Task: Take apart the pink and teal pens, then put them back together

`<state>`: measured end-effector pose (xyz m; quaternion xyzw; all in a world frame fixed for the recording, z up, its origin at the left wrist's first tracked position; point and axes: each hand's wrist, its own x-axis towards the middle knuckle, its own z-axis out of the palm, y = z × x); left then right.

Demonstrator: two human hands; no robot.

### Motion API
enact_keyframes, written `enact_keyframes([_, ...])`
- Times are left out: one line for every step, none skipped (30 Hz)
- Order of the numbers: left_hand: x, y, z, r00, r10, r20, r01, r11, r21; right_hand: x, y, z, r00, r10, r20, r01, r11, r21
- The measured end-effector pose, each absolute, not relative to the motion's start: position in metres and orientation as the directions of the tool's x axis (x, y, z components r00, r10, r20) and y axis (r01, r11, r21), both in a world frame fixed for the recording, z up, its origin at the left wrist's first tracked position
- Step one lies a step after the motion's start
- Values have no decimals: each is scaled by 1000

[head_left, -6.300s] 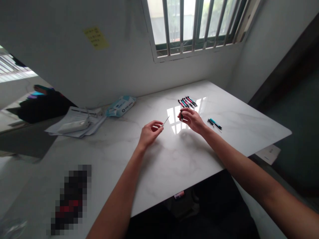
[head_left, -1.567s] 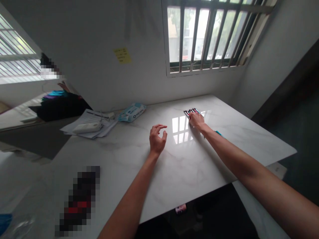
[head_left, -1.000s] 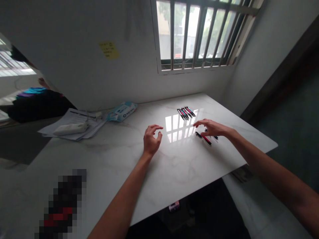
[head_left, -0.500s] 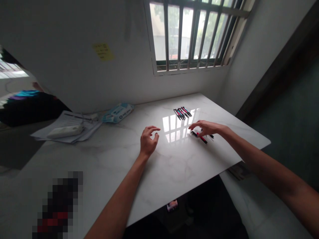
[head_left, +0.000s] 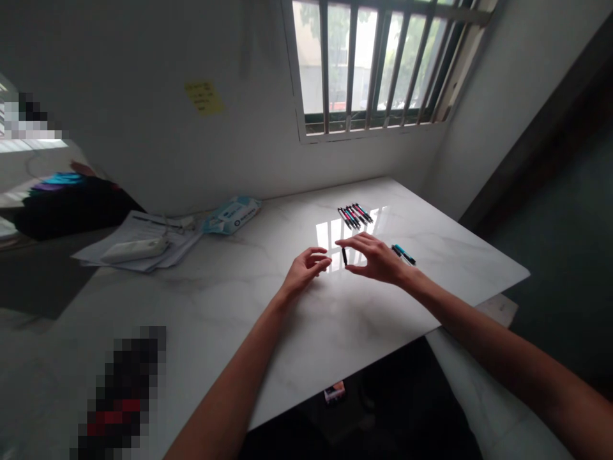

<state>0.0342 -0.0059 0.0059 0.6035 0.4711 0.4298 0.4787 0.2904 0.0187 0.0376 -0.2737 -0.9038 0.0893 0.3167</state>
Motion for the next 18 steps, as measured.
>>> enact_keyframes([36, -7, 5, 215, 975, 55, 140, -86, 986, 281, 11, 37, -657, 534, 533, 425, 846, -322])
enact_keyframes([38, -9, 5, 233, 971, 54, 124, -85, 989, 273, 5, 37, -665, 524, 532, 416, 852, -318])
enact_keyframes([39, -10, 4, 245, 968, 61, 111, -90, 990, 267, 0, 36, -671, 519, 530, 408, 855, -320])
enact_keyframes([40, -11, 4, 251, 965, 71, 98, -98, 990, 263, -3, 36, -676, 519, 523, 401, 855, -330])
enact_keyframes([41, -11, 4, 254, 964, 81, 87, -106, 990, 262, -5, 35, -679, 521, 517, 392, 853, -344])
enact_keyframes([41, -12, 4, 258, 962, 90, 78, -113, 991, 262, -6, 35, -680, 521, 516, 381, 852, -358])
enact_keyframes([41, -11, 5, 261, 960, 97, 69, -119, 990, 263, -5, 34, -678, 522, 517, 374, 851, -369])
enact_keyframes([41, -11, 5, 262, 960, 104, 60, -124, 990, 267, -4, 33, -669, 527, 524, 374, 848, -375])
enact_keyframes([41, -10, 5, 258, 960, 110, 54, -128, 990, 273, -1, 32, -647, 539, 539, 388, 841, -376])
enact_keyframes([41, -9, 5, 247, 962, 115, 51, -131, 990, 280, 3, 30, -615, 560, 555, 415, 829, -375])
enact_keyframes([41, -8, 4, 232, 965, 121, 53, -137, 989, 290, 7, 27, -576, 586, 570, 454, 809, -374])
enact_keyframes([40, -7, 4, 214, 968, 129, 59, -144, 988, 301, 13, 23, -528, 619, 582, 500, 780, -376])
enact_keyframes([40, -6, 3, 195, 971, 137, 71, -154, 986, 312, 19, 19, -502, 650, 571, 540, 751, -380])
enact_keyframes([39, -5, 3, 178, 973, 147, 88, -164, 982, 324, 25, 14, -488, 678, 549, 575, 723, -383])
enact_keyframes([38, -5, 2, 163, 974, 155, 109, -174, 979, 336, 31, 9, -471, 709, 524, 611, 691, -386])
enact_keyframes([38, -4, 2, 151, 975, 161, 132, -182, 974, 346, 36, 4, -463, 738, 491, 639, 662, -391])
enact_keyframes([37, -3, 1, 145, 976, 164, 157, -186, 970, 355, 40, -2, -461, 758, 461, 656, 641, -398])
enact_keyframes([37, -3, 1, 142, 976, 165, 179, -189, 965, 361, 44, -7, -460, 773, 437, 667, 626, -404])
